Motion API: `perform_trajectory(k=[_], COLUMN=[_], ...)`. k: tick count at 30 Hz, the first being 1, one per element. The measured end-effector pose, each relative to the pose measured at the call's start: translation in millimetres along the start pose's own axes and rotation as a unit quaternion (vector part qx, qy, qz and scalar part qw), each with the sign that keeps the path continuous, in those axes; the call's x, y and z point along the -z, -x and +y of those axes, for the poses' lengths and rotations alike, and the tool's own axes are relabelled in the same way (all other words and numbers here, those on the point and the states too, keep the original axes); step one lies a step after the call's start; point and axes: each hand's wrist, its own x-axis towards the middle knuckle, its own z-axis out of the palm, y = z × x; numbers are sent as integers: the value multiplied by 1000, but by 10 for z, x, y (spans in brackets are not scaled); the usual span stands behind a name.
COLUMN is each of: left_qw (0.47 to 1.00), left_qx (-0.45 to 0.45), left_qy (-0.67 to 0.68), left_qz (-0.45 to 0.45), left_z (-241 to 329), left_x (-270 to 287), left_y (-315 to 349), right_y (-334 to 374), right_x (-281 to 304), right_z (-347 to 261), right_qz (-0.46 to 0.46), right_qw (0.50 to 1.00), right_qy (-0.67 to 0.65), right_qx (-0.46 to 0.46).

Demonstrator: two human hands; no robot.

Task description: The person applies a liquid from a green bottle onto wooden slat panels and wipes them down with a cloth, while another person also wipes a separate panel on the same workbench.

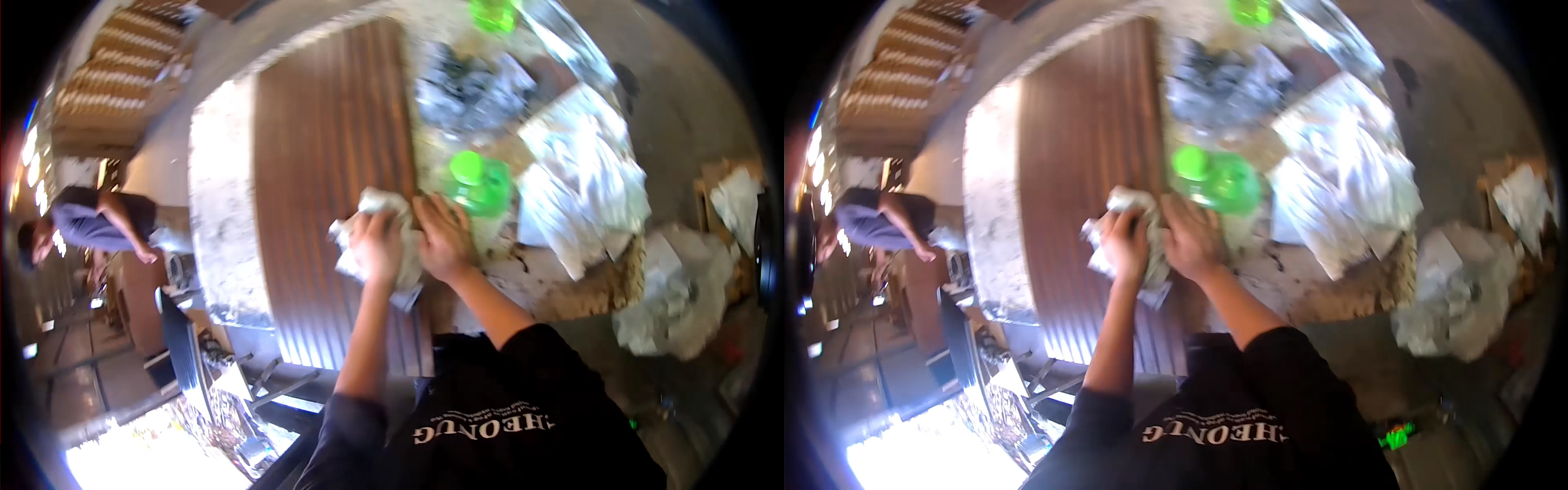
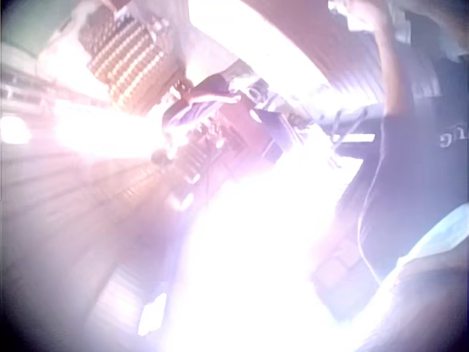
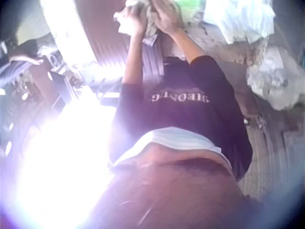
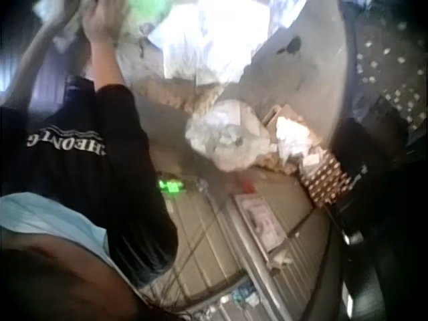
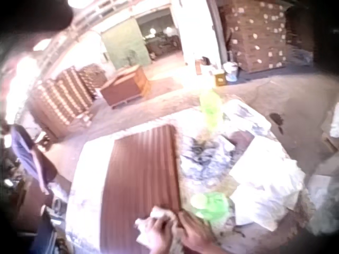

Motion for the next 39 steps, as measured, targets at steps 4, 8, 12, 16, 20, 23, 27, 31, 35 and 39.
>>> perform_trajectory(k=[4,8,12,16,20,23,27,31,35,39], left_qw=[999,999,999,999,997,1000,996,999,998,999], left_qx=[-27,-20,36,36,44,-2,74,19,4,-9], left_qy=[-21,4,12,17,-17,16,-6,-1,26,33], left_qz=[22,-25,-35,10,53,2,-49,36,56,32], left_z=[-157,-28,100,10,-25,35,34,21,-2,-28], left_x=[-148,215,651,187,-17,140,529,449,126,330], left_y=[-343,936,1559,680,278,994,1917,1262,471,1378], right_y=[19,-36,22,34,162,98,93,62,25,51], right_x=[-170,-99,-118,-140,-203,-154,-141,-225,-222,-187], right_z=[-13,191,33,72,1,213,94,72,114,109], right_qz=[-21,-2,-20,-27,-31,-24,-21,6,53,52], right_qw=[999,999,999,998,998,998,999,998,996,997], right_qy=[20,46,43,51,32,51,38,56,48,37], right_qx=[13,14,20,22,48,30,22,42,60,49])
